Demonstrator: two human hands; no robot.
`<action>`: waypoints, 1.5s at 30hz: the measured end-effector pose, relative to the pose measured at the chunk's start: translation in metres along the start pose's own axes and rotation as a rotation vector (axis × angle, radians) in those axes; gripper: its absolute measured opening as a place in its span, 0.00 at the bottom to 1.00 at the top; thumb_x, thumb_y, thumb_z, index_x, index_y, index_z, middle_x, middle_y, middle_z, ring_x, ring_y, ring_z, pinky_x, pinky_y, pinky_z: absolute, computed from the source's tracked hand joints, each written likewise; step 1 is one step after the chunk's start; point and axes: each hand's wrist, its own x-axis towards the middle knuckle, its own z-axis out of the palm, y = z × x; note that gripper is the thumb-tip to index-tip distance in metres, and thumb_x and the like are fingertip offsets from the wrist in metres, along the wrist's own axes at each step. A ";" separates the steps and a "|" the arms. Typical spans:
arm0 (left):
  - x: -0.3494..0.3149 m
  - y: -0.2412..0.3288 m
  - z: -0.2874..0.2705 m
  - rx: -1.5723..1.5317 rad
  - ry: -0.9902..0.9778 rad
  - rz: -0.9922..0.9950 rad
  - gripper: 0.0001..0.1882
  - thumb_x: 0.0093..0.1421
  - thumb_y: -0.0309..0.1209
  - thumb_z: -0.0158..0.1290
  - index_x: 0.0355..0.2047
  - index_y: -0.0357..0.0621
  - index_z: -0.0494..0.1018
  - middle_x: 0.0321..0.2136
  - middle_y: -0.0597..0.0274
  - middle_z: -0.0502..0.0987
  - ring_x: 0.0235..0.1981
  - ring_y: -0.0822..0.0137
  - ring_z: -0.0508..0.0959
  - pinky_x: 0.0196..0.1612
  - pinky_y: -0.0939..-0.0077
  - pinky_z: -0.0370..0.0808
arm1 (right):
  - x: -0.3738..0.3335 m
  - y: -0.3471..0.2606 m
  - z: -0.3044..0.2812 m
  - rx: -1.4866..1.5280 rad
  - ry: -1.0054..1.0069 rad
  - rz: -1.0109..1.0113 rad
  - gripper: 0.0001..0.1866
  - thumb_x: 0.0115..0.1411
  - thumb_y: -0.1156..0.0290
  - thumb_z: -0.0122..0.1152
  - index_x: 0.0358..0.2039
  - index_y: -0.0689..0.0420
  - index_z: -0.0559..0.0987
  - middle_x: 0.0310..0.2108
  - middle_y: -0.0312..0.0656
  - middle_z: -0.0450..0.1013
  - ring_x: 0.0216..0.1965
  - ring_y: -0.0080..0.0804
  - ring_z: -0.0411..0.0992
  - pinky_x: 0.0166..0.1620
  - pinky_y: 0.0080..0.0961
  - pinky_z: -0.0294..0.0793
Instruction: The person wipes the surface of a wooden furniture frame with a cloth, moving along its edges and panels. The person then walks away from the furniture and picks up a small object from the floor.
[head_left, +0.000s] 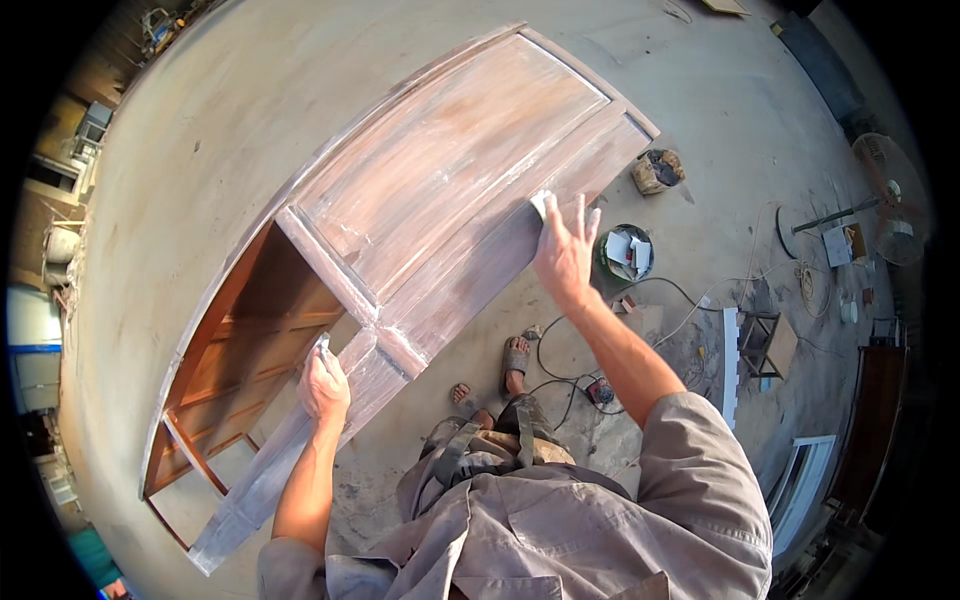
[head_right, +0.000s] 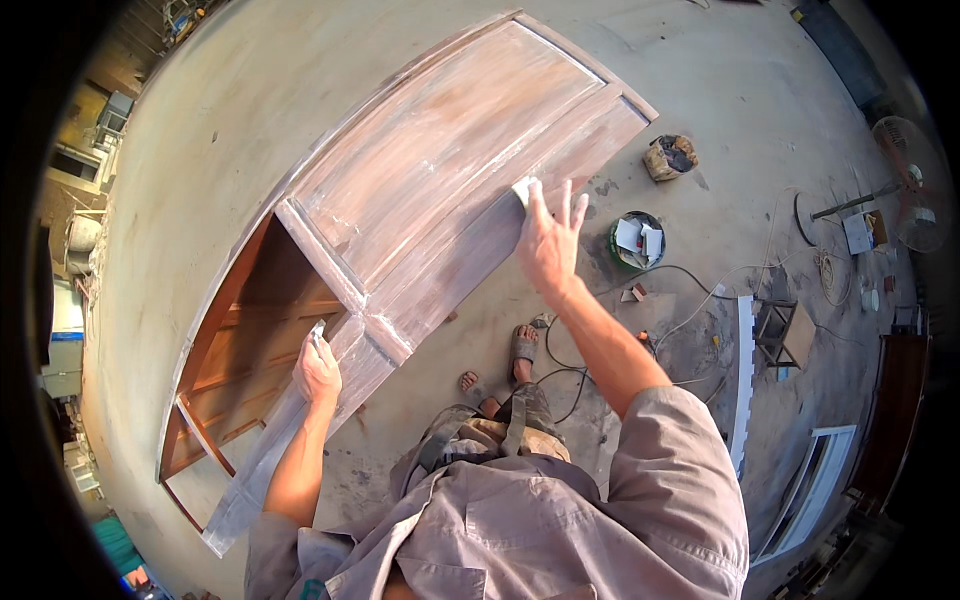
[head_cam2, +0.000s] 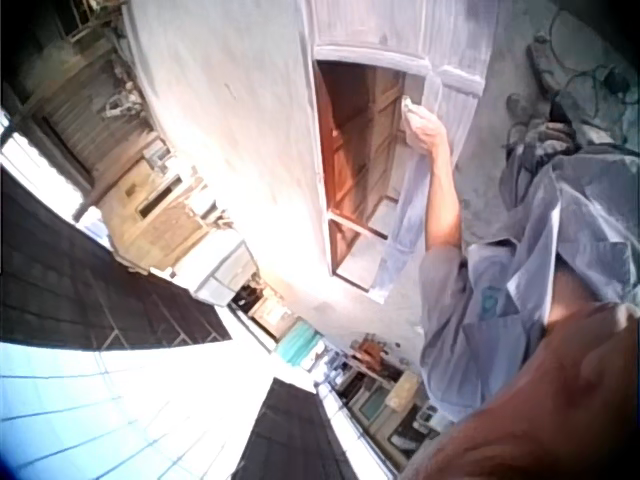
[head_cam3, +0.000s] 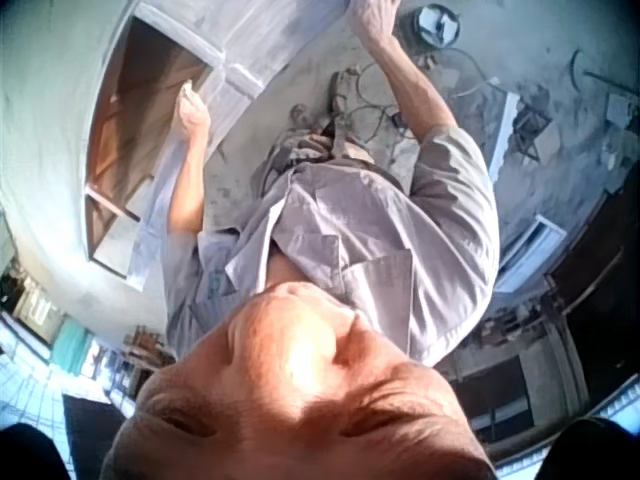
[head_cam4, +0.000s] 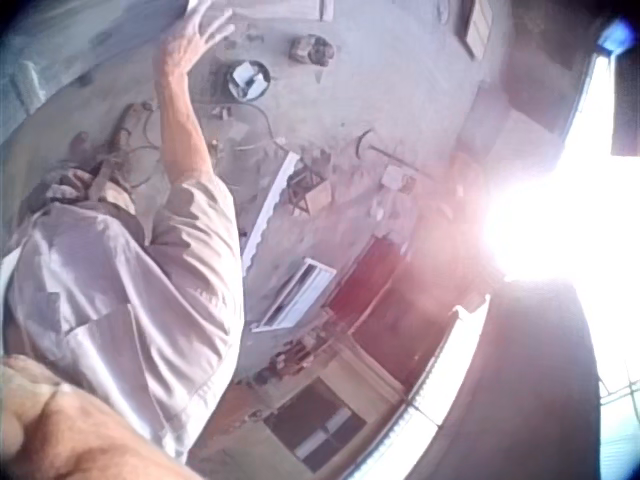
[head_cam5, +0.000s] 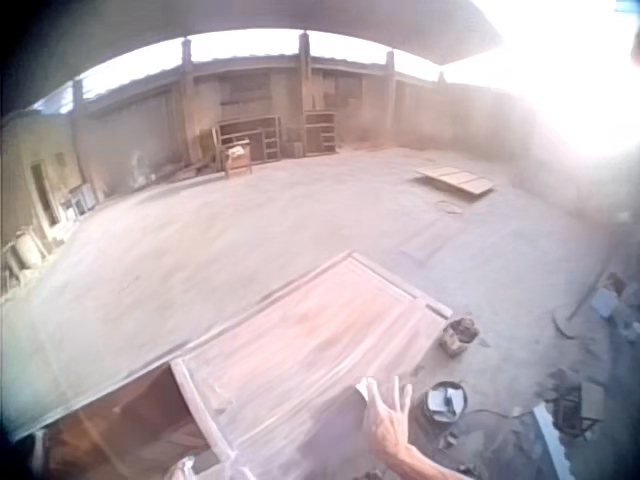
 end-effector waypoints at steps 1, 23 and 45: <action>0.000 0.000 0.000 -0.004 0.009 0.001 0.16 0.71 0.35 0.48 0.50 0.37 0.78 0.43 0.43 0.83 0.43 0.42 0.82 0.46 0.52 0.79 | -0.007 -0.016 0.008 0.023 0.009 0.012 0.35 0.61 0.76 0.54 0.70 0.63 0.63 0.63 0.52 0.72 0.74 0.66 0.50 0.74 0.71 0.37; 0.002 0.004 0.001 -0.070 -0.036 -0.036 0.20 0.72 0.35 0.46 0.52 0.31 0.76 0.47 0.37 0.81 0.47 0.38 0.80 0.51 0.51 0.76 | 0.051 0.122 -0.049 -0.195 0.071 0.047 0.32 0.61 0.75 0.57 0.67 0.57 0.66 0.64 0.43 0.73 0.75 0.62 0.51 0.74 0.70 0.38; -0.006 -0.008 -0.002 0.024 -0.061 -0.136 0.23 0.74 0.39 0.44 0.56 0.32 0.75 0.47 0.34 0.80 0.49 0.35 0.78 0.52 0.48 0.72 | 0.048 0.146 -0.059 -0.140 -0.041 -0.099 0.37 0.61 0.72 0.59 0.72 0.46 0.66 0.62 0.35 0.76 0.76 0.56 0.51 0.75 0.69 0.36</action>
